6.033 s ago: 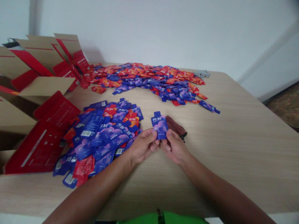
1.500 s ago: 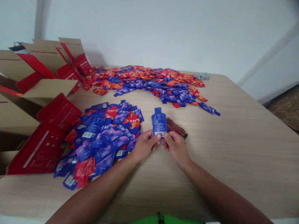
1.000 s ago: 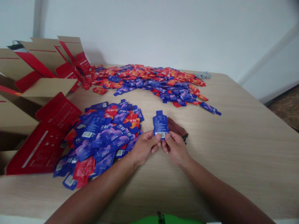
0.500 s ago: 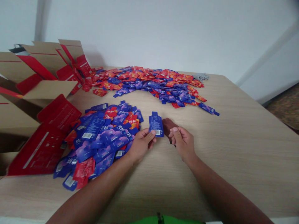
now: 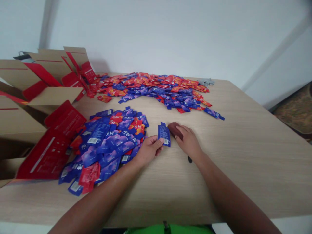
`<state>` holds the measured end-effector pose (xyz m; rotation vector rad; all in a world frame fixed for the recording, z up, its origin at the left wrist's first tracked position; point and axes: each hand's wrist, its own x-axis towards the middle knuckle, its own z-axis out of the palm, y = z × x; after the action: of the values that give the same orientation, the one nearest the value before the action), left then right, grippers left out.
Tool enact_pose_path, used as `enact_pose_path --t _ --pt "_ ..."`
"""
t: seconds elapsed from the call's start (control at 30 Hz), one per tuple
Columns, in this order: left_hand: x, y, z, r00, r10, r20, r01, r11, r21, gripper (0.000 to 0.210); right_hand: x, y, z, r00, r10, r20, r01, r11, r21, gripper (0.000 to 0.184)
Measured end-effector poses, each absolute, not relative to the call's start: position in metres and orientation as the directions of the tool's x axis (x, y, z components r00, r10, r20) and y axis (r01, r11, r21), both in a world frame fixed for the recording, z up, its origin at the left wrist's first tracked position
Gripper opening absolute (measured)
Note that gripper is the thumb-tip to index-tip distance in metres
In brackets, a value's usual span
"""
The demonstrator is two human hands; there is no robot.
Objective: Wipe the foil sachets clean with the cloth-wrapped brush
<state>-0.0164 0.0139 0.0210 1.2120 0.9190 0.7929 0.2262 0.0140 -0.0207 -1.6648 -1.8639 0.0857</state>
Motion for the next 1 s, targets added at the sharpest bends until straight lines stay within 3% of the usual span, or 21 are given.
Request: enact_pose_path --t 0.13,0.27,0.37,0.47,0.6,0.67,0.83,1.0 --pt "-0.02 0.012 0.018 0.469 0.871 -0.147 0.198 0.059 0.978 0.049 0.237 0.018 -0.019 0.064 0.906 0.418 0.891 0.137 -0.433 0.05" --pt "-0.026 0.012 0.02 0.363 0.922 0.133 0.496 -0.312 0.81 0.039 0.242 0.021 -0.019 0.105 0.896 0.431 0.886 0.112 -0.449 0.048" --pt "-0.027 0.009 0.026 0.471 0.826 0.31 0.503 -0.54 0.674 0.017 0.243 0.023 -0.021 0.129 0.888 0.442 0.871 0.111 -0.478 0.045" --pt "-0.023 -0.001 0.028 0.671 0.663 0.332 0.406 -0.704 0.583 0.011 0.242 0.024 -0.019 0.163 0.87 0.465 0.84 0.125 -0.528 0.043" --pt "-0.014 -0.015 0.025 0.795 0.546 0.266 0.4 -0.8 0.446 0.02 0.236 0.019 -0.007 0.169 0.853 0.493 0.746 0.216 -0.63 0.043" --pt "-0.01 -0.018 0.023 0.814 0.535 0.226 0.439 -0.822 0.363 0.019 0.231 0.013 0.004 0.077 0.872 0.483 0.696 0.299 -0.653 0.047" --pt "-0.007 -0.017 0.018 0.821 0.529 0.217 0.481 -0.844 0.236 0.018 0.215 -0.011 0.03 -0.343 0.868 0.358 0.648 0.495 -0.579 0.061" --pt "-0.002 -0.022 0.008 0.822 0.516 0.242 0.499 -0.857 0.129 0.025 0.207 -0.033 0.036 -0.377 0.878 0.295 0.715 0.478 -0.51 0.06"
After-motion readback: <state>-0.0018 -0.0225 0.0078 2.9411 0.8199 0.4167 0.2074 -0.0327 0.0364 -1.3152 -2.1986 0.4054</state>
